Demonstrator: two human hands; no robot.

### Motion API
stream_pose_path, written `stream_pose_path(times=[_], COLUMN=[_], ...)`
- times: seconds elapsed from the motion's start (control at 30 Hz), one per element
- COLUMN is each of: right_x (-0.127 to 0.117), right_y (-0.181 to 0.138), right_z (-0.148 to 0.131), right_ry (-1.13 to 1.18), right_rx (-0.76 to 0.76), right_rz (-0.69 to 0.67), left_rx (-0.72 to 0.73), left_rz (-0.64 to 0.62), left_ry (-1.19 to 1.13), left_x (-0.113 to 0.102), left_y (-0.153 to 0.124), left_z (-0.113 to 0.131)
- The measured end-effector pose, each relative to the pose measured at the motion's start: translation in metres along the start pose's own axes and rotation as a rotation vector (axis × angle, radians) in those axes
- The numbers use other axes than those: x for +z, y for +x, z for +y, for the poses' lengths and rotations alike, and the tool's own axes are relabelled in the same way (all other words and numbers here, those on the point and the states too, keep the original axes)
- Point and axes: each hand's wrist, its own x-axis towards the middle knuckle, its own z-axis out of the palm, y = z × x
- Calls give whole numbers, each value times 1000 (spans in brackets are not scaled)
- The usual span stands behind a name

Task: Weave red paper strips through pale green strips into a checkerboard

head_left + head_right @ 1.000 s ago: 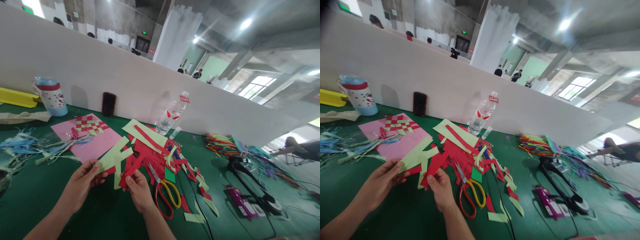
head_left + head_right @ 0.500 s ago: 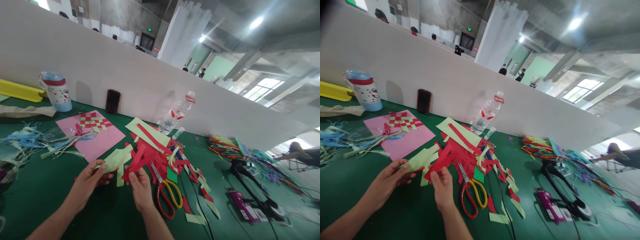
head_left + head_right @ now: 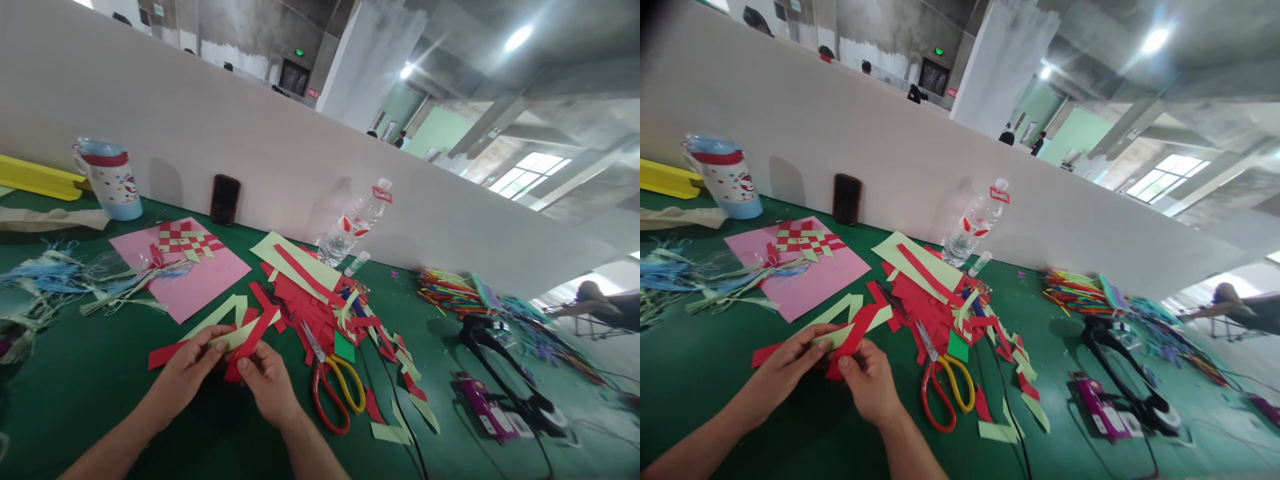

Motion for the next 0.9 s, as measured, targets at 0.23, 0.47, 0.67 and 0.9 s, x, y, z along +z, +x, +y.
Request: stream_pose_path(times=[0.23, 0.47, 0.67, 0.9], right_x=[-4, -26, -14, 36], right_y=[2, -6, -31, -36], right_z=[6, -5, -15, -1], right_ry=[-22, 65, 1, -87], right_rx=[-51, -164, -187, -21], right_rz=[112, 437, 556, 357], left_rx=[-15, -2, 352, 571], left_rz=[63, -58, 111, 290], left_ry=[27, 252, 950, 1189], left_x=[-3, -25, -44, -52], left_y=[0, -11, -31, -37], left_z=[2, -4, -13, -21])
